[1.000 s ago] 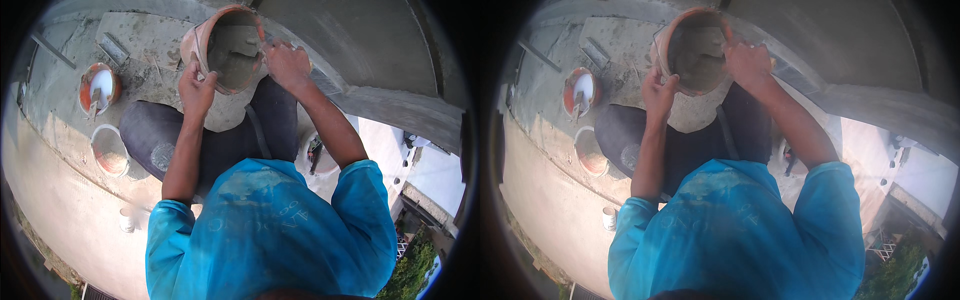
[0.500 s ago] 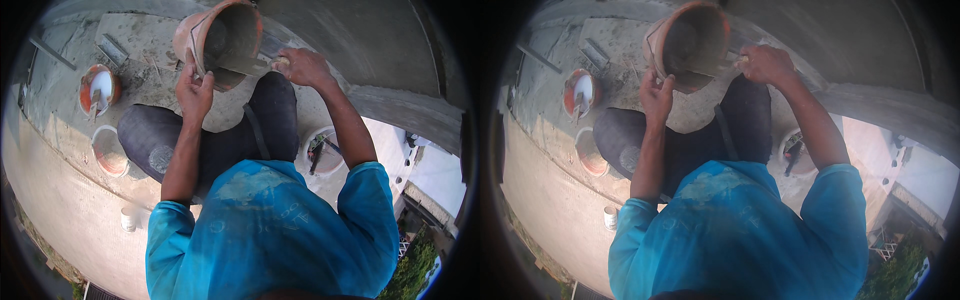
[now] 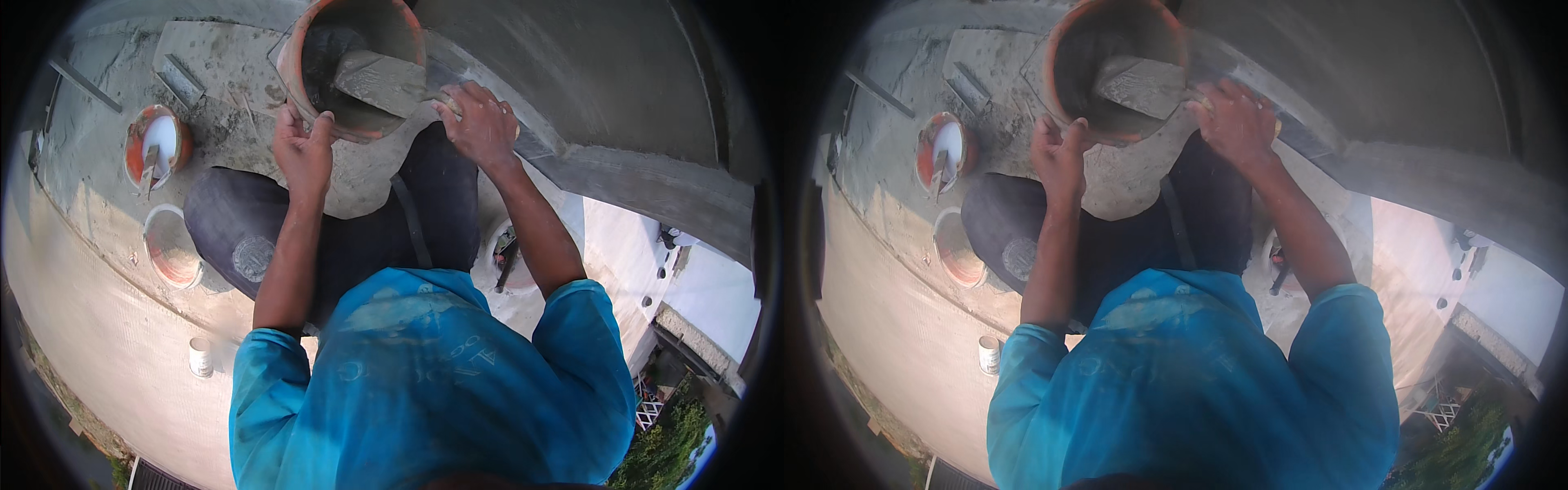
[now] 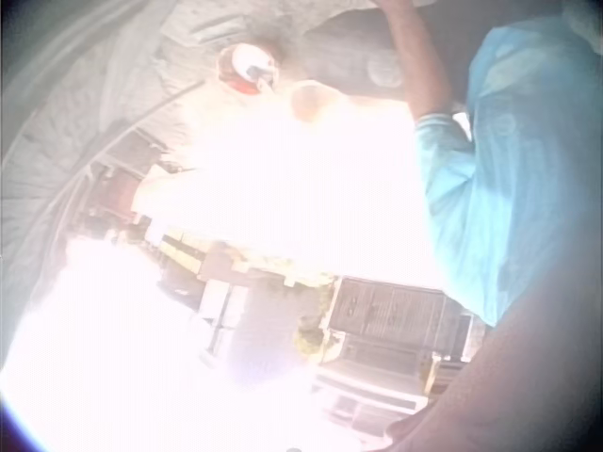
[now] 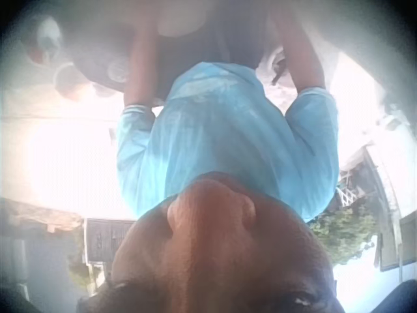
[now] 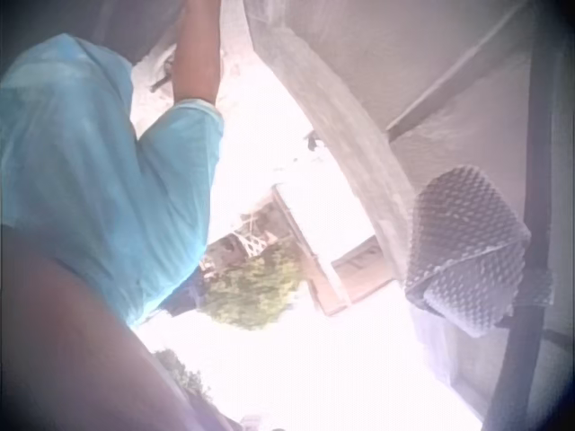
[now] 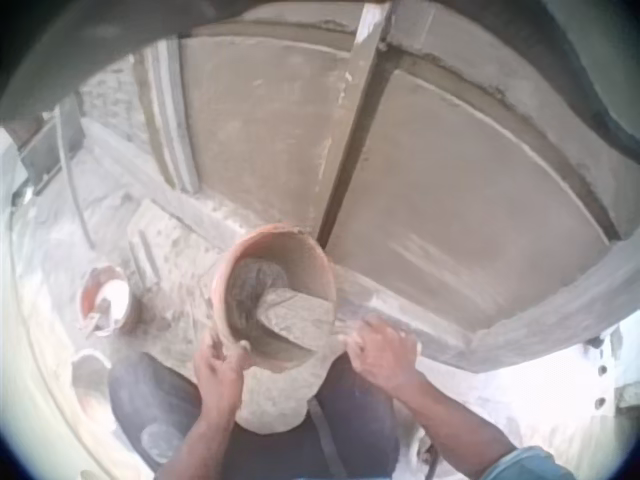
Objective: The person scoops cement from a bucket with a trowel and applies it to a concrete ceiling surface, smoothing it with the trowel. The person repeatedly scoops and spreads cement across the ceiling area.
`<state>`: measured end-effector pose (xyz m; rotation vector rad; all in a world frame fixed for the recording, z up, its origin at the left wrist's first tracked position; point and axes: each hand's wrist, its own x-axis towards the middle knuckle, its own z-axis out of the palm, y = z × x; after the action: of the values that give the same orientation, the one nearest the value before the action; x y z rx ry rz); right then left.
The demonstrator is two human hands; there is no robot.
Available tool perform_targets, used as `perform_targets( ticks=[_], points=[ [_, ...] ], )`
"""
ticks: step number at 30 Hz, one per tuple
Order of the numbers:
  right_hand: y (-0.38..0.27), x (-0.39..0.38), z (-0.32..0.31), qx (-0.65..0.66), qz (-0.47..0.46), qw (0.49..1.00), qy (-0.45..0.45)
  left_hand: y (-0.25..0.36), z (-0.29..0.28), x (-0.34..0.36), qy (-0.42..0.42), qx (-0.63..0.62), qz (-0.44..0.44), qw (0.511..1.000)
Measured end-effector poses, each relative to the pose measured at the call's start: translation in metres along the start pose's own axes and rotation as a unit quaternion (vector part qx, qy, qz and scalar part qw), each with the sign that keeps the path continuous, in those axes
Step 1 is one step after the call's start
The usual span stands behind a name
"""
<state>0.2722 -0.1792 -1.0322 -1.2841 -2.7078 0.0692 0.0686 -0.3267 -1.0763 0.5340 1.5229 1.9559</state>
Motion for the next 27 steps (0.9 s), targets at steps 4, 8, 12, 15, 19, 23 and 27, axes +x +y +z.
perform_targets(
  ticks=[4, 8, 12, 15, 19, 23, 27],
  points=[
    [0.008, 0.004, -0.006, -0.014, 0.009, 0.999, -0.045, 0.000, -0.007, 0.010, 0.055, -0.023, -0.120, 0.991],
    [0.015, 0.019, -0.048, 0.114, -0.018, 0.986, -0.117, -0.007, -0.026, 0.009, 0.091, 0.006, -0.162, 0.982],
    [0.082, 0.051, -0.038, 0.293, -0.014, 0.922, -0.254, -0.005, -0.028, 0.011, 0.095, 0.001, -0.159, 0.983],
    [0.119, 0.087, -0.008, 0.332, 0.055, 0.903, -0.267, -0.006, -0.024, 0.012, 0.070, -0.004, -0.150, 0.986],
    [0.086, 0.093, -0.085, 0.377, 0.140, 0.913, -0.059, 0.002, -0.022, 0.011, 0.094, 0.011, -0.147, 0.985],
    [0.080, 0.078, -0.139, 0.178, 0.079, 0.981, -0.016, 0.014, -0.009, 0.005, 0.081, 0.014, -0.137, 0.987],
    [0.074, 0.051, -0.101, 0.032, 0.023, 0.993, -0.110, 0.000, -0.004, 0.007, 0.025, 0.038, -0.107, 0.993]
  ],
)
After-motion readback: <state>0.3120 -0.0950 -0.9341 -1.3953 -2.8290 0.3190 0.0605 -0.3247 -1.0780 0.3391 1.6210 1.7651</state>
